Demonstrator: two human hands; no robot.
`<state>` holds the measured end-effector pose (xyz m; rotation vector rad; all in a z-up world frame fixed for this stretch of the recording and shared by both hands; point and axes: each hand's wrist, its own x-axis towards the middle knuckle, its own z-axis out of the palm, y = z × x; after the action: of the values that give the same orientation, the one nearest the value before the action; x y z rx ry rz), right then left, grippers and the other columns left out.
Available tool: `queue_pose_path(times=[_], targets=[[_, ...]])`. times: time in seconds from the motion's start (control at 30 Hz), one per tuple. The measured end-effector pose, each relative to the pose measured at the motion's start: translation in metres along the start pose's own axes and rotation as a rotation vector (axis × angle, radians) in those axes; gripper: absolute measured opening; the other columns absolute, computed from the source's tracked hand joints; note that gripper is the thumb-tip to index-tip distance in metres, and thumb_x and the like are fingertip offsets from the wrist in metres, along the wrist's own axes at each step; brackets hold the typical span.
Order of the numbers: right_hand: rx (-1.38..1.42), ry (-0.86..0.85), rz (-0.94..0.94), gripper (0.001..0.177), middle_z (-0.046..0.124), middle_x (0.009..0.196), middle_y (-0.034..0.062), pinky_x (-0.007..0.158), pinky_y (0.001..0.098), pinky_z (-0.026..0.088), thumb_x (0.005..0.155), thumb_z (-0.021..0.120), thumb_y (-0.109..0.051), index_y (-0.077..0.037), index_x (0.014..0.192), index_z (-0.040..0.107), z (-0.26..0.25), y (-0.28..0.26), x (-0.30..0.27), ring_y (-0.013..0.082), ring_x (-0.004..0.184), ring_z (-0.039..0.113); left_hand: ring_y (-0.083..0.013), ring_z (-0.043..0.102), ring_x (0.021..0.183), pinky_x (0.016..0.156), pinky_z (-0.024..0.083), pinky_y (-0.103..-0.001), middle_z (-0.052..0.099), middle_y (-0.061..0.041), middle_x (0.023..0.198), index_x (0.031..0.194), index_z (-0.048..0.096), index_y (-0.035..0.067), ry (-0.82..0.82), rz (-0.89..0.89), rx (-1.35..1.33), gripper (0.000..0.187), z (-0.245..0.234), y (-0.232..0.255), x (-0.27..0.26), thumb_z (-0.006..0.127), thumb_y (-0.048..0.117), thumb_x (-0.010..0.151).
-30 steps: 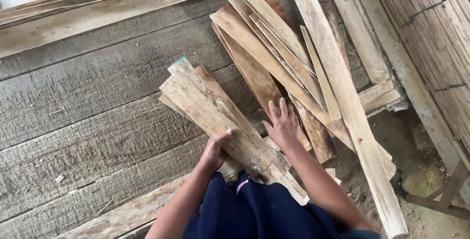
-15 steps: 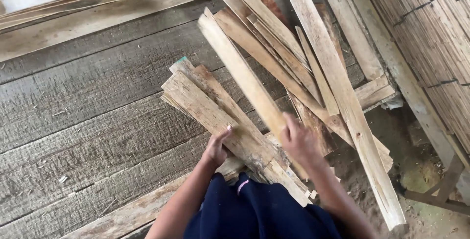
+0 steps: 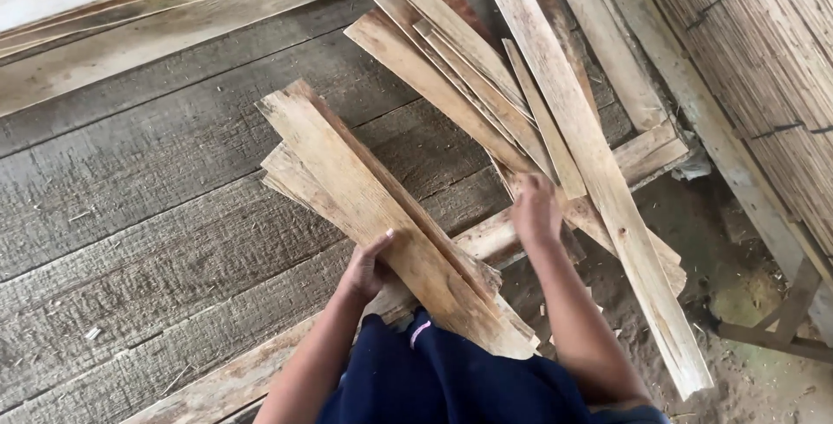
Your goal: The person arranges wooden planks on a wooden workbench, picking up planks from a pile and placing them in a staggered pattern. The person adjusts the position of the planks to fit them together.
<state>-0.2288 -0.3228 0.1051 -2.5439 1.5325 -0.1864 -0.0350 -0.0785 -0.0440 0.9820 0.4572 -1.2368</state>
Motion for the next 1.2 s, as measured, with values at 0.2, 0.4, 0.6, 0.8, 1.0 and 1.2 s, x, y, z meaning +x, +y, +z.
queue_pose_path(times=[0.2,0.4,0.6,0.8,1.0,1.2], targets=[[-0.016,-0.064,-0.046,0.088,0.049,0.149,0.0246,0.099,0.0667,0.048,0.078,0.077,-0.046,-0.015,0.154,0.045,-0.023,0.002,0.013,0.0513,0.131,0.051,-0.0438,0.066,0.11,0.087,0.048,-0.076,0.062,-0.017,0.124,0.143,0.052,0.018,0.024,-0.002,0.073,0.074,0.011,0.014,-0.024,0.088,0.019,0.079],[-0.131,0.177,-0.154,0.036,0.07,0.111,0.0132,0.07,0.054,0.061,0.102,0.054,-0.025,-0.014,0.136,0.059,0.025,0.075,0.052,0.0364,0.094,0.072,-0.0436,0.068,0.108,0.088,0.048,-0.075,0.065,-0.019,0.121,0.14,0.054,0.016,0.014,0.039,0.046,0.069,0.021,0.014,-0.036,0.086,0.015,0.079],[-0.095,0.134,-0.1,0.022,0.073,0.101,0.0141,0.072,0.0579,0.06,0.103,0.053,-0.016,-0.015,0.123,0.062,-0.036,0.071,0.079,0.0412,0.088,0.074,-0.044,0.065,0.11,0.091,0.046,-0.075,0.062,-0.021,0.124,0.145,0.049,0.013,0.018,0.053,0.089,0.076,0.027,0.019,-0.039,0.086,0.018,0.079],[-0.001,0.253,-0.367,0.029,0.06,0.136,0.0048,0.086,0.0462,0.055,0.094,0.056,-0.001,-0.023,0.113,0.052,-0.037,0.08,0.096,0.0338,0.115,0.062,-0.0434,0.065,0.111,0.09,0.046,-0.075,0.062,-0.021,0.125,0.146,0.048,0.013,0.029,0.057,0.102,0.077,0.045,0.029,-0.06,0.086,0.02,0.08],[-0.15,0.182,-0.26,0.056,0.042,0.159,0.0121,0.083,0.0508,0.055,0.086,0.063,-0.003,-0.022,0.139,0.066,-0.012,0.068,0.085,0.0411,0.119,0.055,-0.0446,0.063,0.115,0.091,0.046,-0.074,0.06,-0.02,0.129,0.149,0.046,0.014,0.046,0.041,0.123,0.082,0.051,0.033,-0.068,0.087,0.022,0.078],[-0.194,0.07,-0.149,0.038,0.042,0.163,0.0075,0.094,0.0563,0.048,0.091,0.069,-0.03,-0.023,0.129,0.074,-0.038,0.029,0.072,0.043,0.127,0.048,-0.0445,0.063,0.115,0.091,0.045,-0.074,0.059,-0.021,0.129,0.149,0.045,0.015,0.049,0.031,0.131,0.083,0.054,0.036,-0.07,0.088,0.024,0.078]])
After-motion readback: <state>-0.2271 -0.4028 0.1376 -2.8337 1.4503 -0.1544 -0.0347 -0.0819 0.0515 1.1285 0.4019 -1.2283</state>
